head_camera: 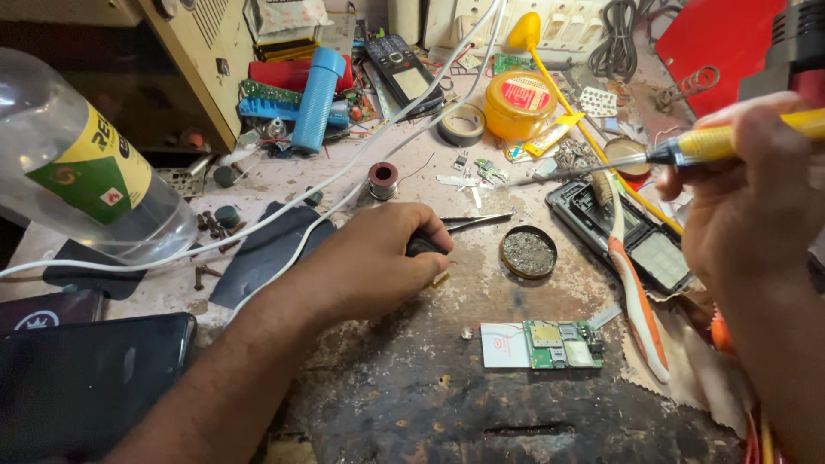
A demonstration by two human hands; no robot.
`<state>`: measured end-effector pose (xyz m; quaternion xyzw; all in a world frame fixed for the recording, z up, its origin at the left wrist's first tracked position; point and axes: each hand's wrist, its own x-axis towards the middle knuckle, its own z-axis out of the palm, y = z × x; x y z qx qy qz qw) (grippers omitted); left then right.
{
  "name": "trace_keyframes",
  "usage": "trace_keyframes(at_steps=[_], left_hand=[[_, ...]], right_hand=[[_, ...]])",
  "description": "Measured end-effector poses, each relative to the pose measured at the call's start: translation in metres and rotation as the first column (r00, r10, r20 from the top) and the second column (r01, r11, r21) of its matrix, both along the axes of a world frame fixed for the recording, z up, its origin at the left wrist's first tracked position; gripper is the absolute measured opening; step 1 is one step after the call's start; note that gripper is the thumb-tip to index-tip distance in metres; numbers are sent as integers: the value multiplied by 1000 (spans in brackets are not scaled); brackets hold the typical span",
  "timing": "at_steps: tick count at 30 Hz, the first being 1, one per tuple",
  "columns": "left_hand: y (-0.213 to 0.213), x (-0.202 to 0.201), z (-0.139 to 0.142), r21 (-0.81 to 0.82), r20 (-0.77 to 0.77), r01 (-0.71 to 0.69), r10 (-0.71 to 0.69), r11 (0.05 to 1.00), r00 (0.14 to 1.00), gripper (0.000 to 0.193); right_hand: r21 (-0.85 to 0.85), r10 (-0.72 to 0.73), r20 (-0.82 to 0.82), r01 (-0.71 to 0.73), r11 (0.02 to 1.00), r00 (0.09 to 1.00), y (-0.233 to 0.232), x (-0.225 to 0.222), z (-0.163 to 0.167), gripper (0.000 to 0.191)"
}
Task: The person uses a soldering iron to apply solder to a small black electronic component and a green circuit board on a cluttered workbench. They repeatedly dip the iron into a solder pot, apply heat to the component, and reposition the items while working.
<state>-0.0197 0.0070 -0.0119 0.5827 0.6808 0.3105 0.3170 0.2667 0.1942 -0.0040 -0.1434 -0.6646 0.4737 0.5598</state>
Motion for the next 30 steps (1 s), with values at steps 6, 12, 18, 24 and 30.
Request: trace_keyframes(at_steps=[6, 12, 18, 24, 30], left_hand=[[-3, 1, 3, 24, -97, -37, 39, 999, 994, 24], [-9, 10, 4, 59, -193, -34, 45, 998, 980, 22], [-8, 8, 6, 46, -203, -62, 71, 997, 977, 27], [-8, 8, 5, 49, -228, -51, 61, 998, 972, 25], [-7, 9, 5, 53, -225, -57, 67, 997, 972, 25]], right_hand=[[99, 110, 15, -111, 989, 994, -7, 7, -15, 22], [86, 109, 42, -113, 990, 993, -19, -4, -15, 19], [118, 68, 145, -85, 989, 987, -28, -10, -9, 23], [145, 35, 184, -62, 987, 982, -31, -17, -8, 24], [176, 12, 214, -51, 983, 977, -32, -17, -9, 28]])
